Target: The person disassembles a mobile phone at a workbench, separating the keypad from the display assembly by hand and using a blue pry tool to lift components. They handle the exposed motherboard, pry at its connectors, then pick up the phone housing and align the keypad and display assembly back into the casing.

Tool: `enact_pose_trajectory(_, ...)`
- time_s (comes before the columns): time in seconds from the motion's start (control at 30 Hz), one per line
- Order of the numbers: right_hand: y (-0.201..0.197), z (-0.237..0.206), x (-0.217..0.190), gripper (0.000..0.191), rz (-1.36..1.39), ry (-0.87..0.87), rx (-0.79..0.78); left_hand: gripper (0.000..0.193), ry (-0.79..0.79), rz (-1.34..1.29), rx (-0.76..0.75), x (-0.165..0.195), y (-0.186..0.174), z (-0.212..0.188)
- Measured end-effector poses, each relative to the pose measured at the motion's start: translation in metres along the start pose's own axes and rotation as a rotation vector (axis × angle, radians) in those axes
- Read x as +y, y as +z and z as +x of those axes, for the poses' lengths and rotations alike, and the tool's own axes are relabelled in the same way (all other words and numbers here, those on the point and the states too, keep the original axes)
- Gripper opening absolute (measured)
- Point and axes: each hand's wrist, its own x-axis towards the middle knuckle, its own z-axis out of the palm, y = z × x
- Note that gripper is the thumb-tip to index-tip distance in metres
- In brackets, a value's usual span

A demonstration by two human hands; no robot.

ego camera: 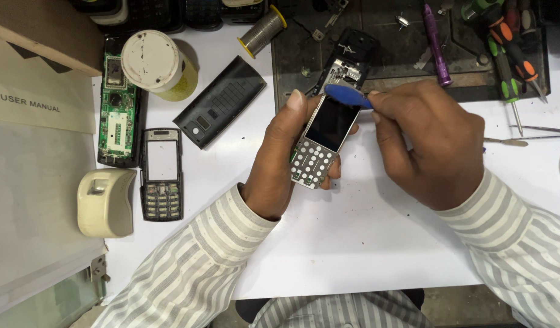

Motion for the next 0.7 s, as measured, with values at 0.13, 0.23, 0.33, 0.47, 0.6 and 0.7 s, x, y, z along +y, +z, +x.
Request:
enact_pose_trajectory(0.13,0.010,0.010,0.004,0.022,0.002,0.012,0.007,0.082,-0.022,0.006,0.003,0.004,-0.007,0.008)
enact_pose_trajectory(0.23,0.023,0.016,0.007,0.025,0.017,-0.018,-0.033,0.080,-0.036,0.020,0.031,0.010,-0.023,0.017)
enact_pose_trajectory(0.33,0.031,0.020,0.008,0.022,0.054,-0.010,-0.091,0.084,-0.038,0.015,0.032,0.010,-0.032,0.020)
enact_pose_trajectory(0.47,0.039,0.022,0.007,0.021,0.084,-0.035,-0.121,0.087,-0.032,0.028,0.023,0.010,-0.040,0.025)
enact_pose_trajectory(0.6,0.040,0.023,0.007,0.020,0.135,-0.075,-0.141,0.088,-0.023,0.002,0.023,0.010,-0.041,0.026)
enact_pose_trajectory(0.7,0.042,0.025,0.007,0.020,0.139,-0.075,-0.149,0.090,-0.026,-0.003,0.033,0.011,-0.042,0.028)
